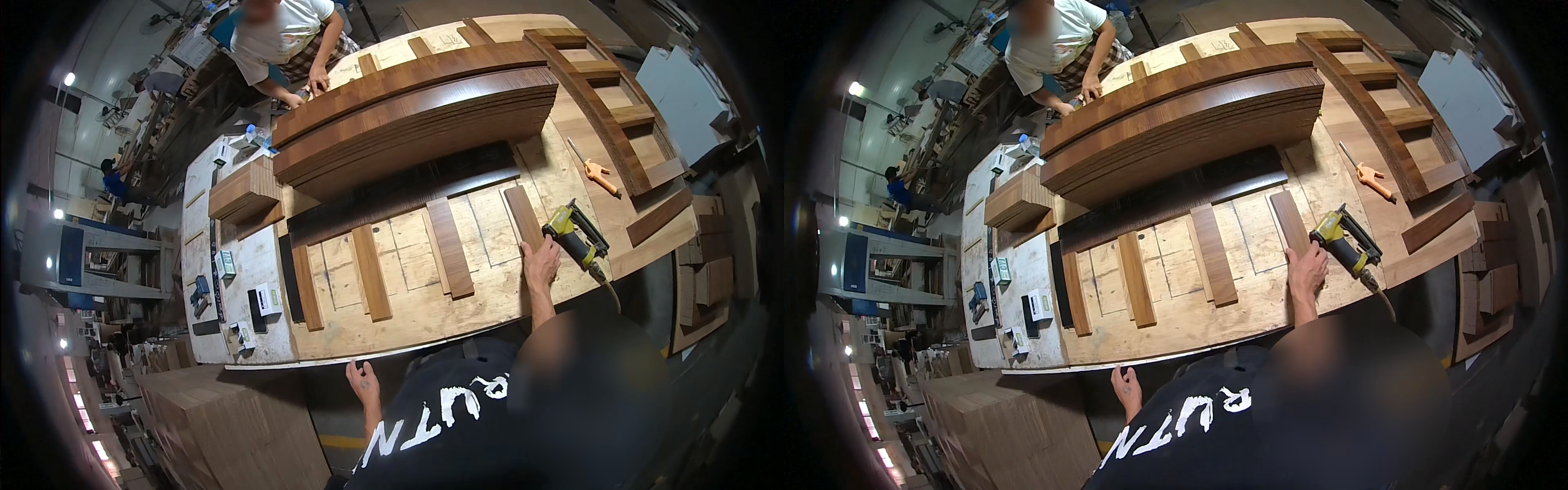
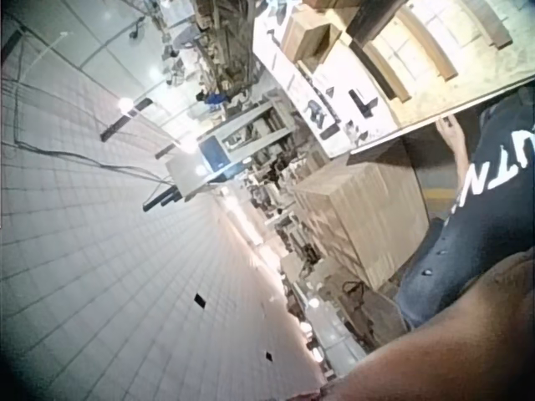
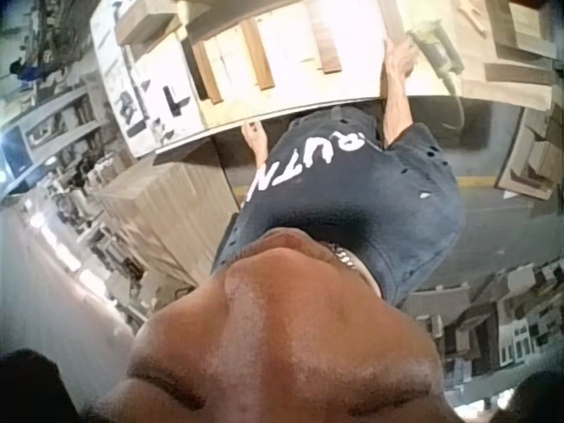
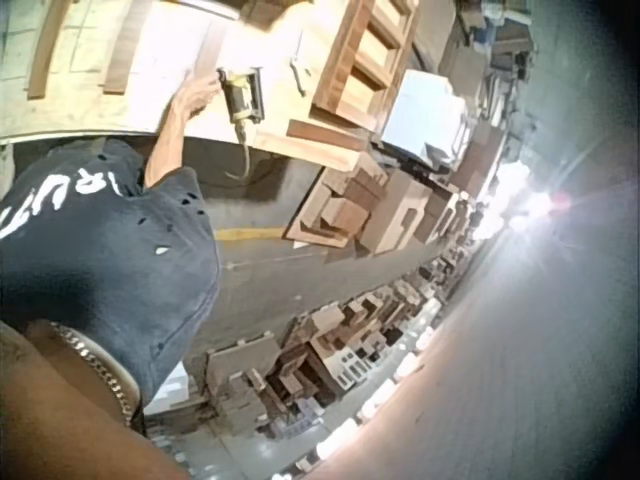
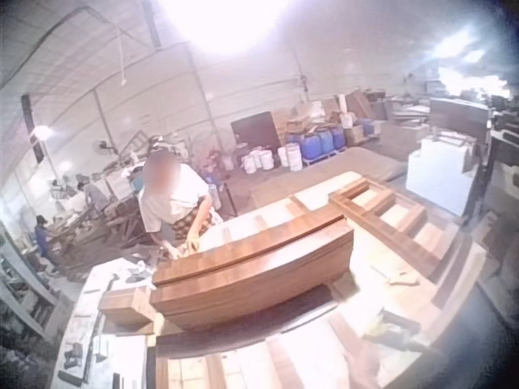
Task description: The person assembles a wooden frame by placing thin wooden strips into a larger curved wooden structure on a workbench. They use a nail gun to secure the strips in place, repeating the process for multiple sections of the frame.
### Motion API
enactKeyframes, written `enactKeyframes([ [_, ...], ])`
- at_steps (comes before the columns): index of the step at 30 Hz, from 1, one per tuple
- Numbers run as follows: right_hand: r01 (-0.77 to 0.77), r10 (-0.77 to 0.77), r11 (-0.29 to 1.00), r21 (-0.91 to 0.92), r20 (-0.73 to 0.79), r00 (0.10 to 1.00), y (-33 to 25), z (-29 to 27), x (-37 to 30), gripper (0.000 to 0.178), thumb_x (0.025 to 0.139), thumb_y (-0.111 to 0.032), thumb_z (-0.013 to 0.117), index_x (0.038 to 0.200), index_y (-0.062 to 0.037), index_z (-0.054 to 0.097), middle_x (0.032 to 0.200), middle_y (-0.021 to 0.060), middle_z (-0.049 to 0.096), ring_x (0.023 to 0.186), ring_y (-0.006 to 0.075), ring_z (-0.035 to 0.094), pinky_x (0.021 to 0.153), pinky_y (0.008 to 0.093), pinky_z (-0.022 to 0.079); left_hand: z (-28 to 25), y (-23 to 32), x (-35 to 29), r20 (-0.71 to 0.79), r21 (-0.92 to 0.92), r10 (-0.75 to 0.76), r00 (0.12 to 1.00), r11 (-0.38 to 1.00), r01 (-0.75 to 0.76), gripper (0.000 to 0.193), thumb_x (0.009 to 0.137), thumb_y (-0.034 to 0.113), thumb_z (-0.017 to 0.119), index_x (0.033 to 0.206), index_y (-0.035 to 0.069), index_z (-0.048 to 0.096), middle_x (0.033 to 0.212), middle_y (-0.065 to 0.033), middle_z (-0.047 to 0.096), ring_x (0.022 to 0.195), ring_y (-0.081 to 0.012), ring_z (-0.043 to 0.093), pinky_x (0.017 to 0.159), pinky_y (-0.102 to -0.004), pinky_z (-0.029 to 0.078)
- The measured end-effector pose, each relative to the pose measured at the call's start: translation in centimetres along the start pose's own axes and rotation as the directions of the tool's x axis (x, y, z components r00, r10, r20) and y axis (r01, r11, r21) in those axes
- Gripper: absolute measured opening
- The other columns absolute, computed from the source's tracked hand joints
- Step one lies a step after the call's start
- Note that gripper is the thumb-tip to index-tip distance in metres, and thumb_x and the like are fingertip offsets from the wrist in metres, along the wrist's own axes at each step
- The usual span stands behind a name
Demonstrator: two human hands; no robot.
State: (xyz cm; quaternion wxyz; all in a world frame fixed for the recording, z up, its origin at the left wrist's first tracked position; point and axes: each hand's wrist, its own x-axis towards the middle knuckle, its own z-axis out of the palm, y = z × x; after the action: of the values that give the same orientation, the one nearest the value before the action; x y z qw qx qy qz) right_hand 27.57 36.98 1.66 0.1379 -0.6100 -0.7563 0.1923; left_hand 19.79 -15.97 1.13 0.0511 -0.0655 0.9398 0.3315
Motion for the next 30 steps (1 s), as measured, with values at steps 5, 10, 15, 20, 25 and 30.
enactKeyframes([
  [5, -0.056, 0.057, 0.998, 0.007, -0.084, 0.995, -0.9, 1.0, 0.3, 0.076, 0.083, -0.047, 0.082, 0.138, -0.0036, 0.053, 0.131, 0.0200, 0.055, 0.125, 0.0391, 0.052, 0.103, 0.0520, 0.043, -0.8, -1.0, -0.5, 0.063, 0.087, -0.099, 0.993, 0.992, 0.093, 0.051, 0.099, 0.025, 0.066, 0.138, -0.006, 0.055, 0.141, -0.0262, 0.053, 0.097, -0.0301, 0.070, 0.090, -0.0394, 0.054],
  [10, -0.020, 0.017, 0.999, -0.031, -0.107, 0.994, -0.4, 0.8, 1.6, 0.072, 0.082, -0.046, 0.082, 0.134, -0.0024, 0.056, 0.127, 0.0191, 0.056, 0.123, 0.0399, 0.052, 0.103, 0.0507, 0.043, -1.4, -2.1, 1.6, 0.104, 0.017, -0.037, 0.994, 0.999, 0.035, 0.050, 0.099, 0.024, 0.066, 0.138, -0.006, 0.055, 0.137, -0.0246, 0.057, 0.097, -0.0313, 0.070, 0.091, -0.0407, 0.054],
  [15, 0.181, -0.183, 0.982, 0.055, 0.032, 0.983, 3.8, 1.5, 2.7, 0.071, 0.078, -0.033, 0.085, 0.136, -0.0012, 0.057, 0.130, 0.0206, 0.056, 0.125, 0.0403, 0.052, 0.107, 0.0484, 0.044, -1.2, -5.2, 1.3, 0.135, 0.014, -0.070, 0.988, 0.998, 0.069, 0.051, 0.099, 0.026, 0.066, 0.137, -0.006, 0.057, 0.130, -0.0251, 0.061, 0.099, -0.0325, 0.070, 0.091, -0.0420, 0.054],
  [20, 0.174, -0.193, 0.972, 0.159, 0.113, 0.975, 3.6, 0.9, 3.3, 0.073, 0.073, -0.026, 0.087, 0.135, -0.0007, 0.059, 0.133, 0.0202, 0.056, 0.127, 0.0392, 0.053, 0.107, 0.0452, 0.046, -1.0, -4.2, 1.3, 0.134, 0.051, -0.058, 0.989, 0.997, 0.051, 0.050, 0.099, 0.026, 0.065, 0.137, -0.006, 0.057, 0.123, -0.0244, 0.064, 0.100, -0.0334, 0.071, 0.090, -0.0423, 0.054],
  [25, 0.177, -0.189, 0.964, 0.200, 0.044, 0.981, 3.7, 0.9, 3.1, 0.068, 0.075, -0.023, 0.085, 0.134, -0.0023, 0.060, 0.129, 0.0201, 0.058, 0.122, 0.0403, 0.056, 0.104, 0.0475, 0.047, 2.1, -1.8, 2.2, 0.043, -0.171, 0.013, 0.999, 0.985, -0.006, 0.046, 0.098, 0.021, 0.065, 0.133, -0.008, 0.058, 0.116, -0.0251, 0.067, 0.095, -0.0347, 0.072, 0.085, -0.0407, 0.056],
  [30, 0.302, -0.290, 0.938, 0.172, -0.091, 0.953, 3.3, 1.8, 3.1, 0.057, 0.077, -0.021, 0.085, 0.123, 0.0018, 0.059, 0.121, 0.0227, 0.058, 0.113, 0.0431, 0.057, 0.098, 0.0487, 0.048, 5.8, 9.4, -0.1, 0.038, -0.209, 0.170, 0.985, 0.965, -0.158, 0.042, 0.101, 0.017, 0.062, 0.134, -0.008, 0.057, 0.116, -0.0236, 0.067, 0.096, -0.0318, 0.071, 0.085, -0.0362, 0.056],
])
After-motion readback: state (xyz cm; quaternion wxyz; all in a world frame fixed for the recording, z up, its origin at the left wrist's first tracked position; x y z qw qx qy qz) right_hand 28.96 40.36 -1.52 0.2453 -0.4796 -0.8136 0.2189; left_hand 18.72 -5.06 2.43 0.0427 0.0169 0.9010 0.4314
